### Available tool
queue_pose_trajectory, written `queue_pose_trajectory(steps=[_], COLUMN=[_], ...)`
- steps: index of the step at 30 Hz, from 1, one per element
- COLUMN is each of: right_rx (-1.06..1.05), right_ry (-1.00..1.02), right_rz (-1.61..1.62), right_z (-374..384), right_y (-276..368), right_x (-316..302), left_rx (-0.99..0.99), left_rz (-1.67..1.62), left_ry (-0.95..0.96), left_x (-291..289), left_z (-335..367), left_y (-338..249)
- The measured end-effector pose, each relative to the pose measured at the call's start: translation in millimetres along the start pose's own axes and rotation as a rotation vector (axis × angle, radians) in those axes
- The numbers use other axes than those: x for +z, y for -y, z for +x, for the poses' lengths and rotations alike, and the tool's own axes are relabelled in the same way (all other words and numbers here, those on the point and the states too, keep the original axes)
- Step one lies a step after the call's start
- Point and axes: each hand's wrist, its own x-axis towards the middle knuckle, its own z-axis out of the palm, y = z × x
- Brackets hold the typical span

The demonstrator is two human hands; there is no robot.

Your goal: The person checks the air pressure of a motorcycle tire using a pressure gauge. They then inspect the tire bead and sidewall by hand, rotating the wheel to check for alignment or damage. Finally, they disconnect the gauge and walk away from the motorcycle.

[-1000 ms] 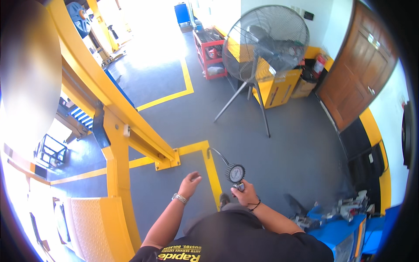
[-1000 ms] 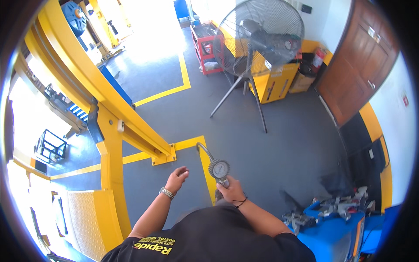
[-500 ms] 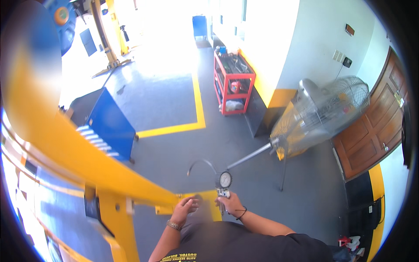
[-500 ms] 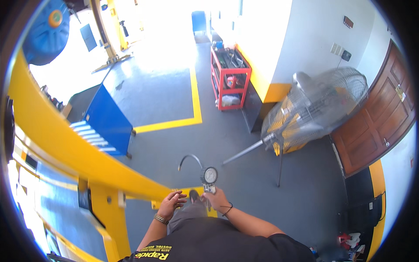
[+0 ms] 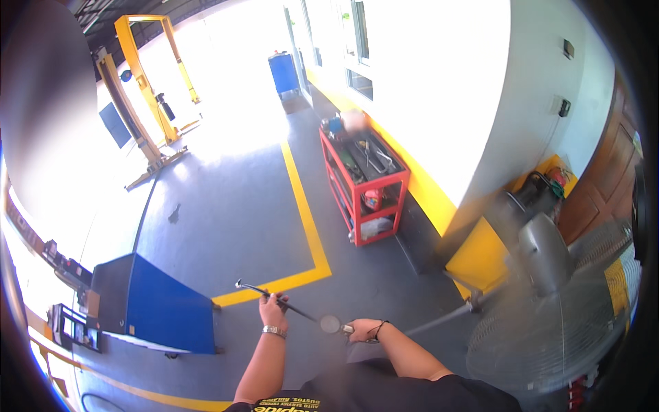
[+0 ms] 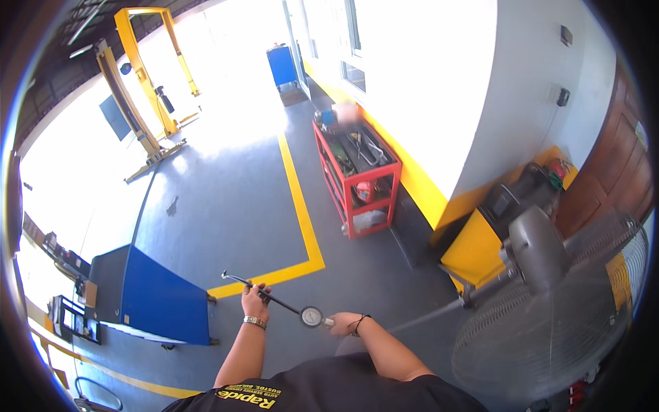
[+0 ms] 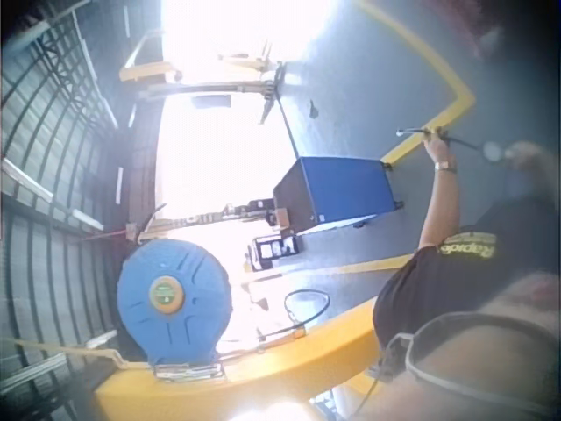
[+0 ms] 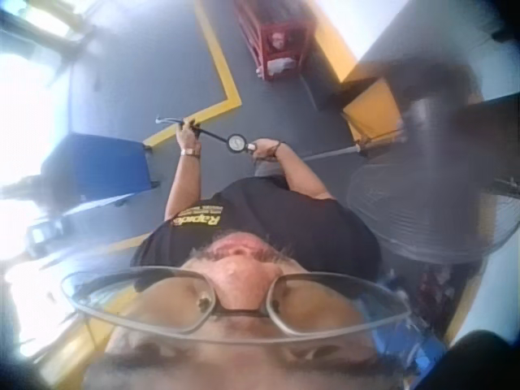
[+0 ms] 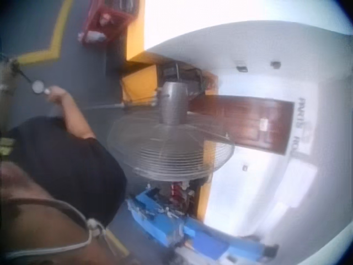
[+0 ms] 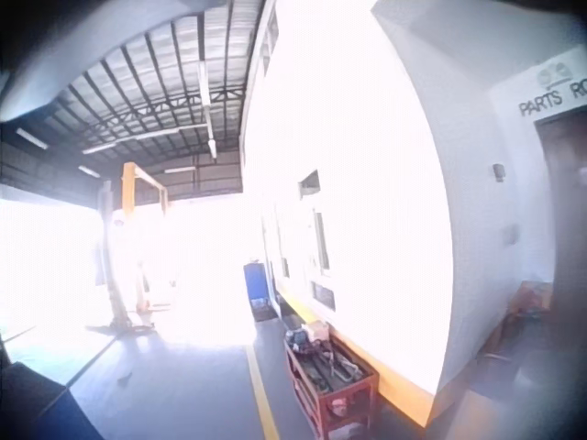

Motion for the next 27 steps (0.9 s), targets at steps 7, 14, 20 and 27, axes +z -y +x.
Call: queue_pose_trajectory(steps=[7,14,20,27], right_rx=[0.013,0.050,0.037,0.094], right_ry=[-0.083,-0.248,-0.645,-1.087], right_rz=[-0.075,-0.004,0.422,0.386], right_z=[108.2,157.3,226.0,264.1], right_y=[-35.6,-16.0,-51.7,-27.3], right_x=[-146.8,-268.0,-328.2,-467.2], left_rx=[0.233,0.211,0.153,0.190], left_rz=[0.056,-0.170,-0.167,0.523], left_ry=[0.035,0.020,0.232,0.447], left_x=[90.2,132.6,221.0,384.0], left_z=[128.3,210.9,317.4,490.1], left_y=[-82.1,-128.2,-135.2,-98.0])
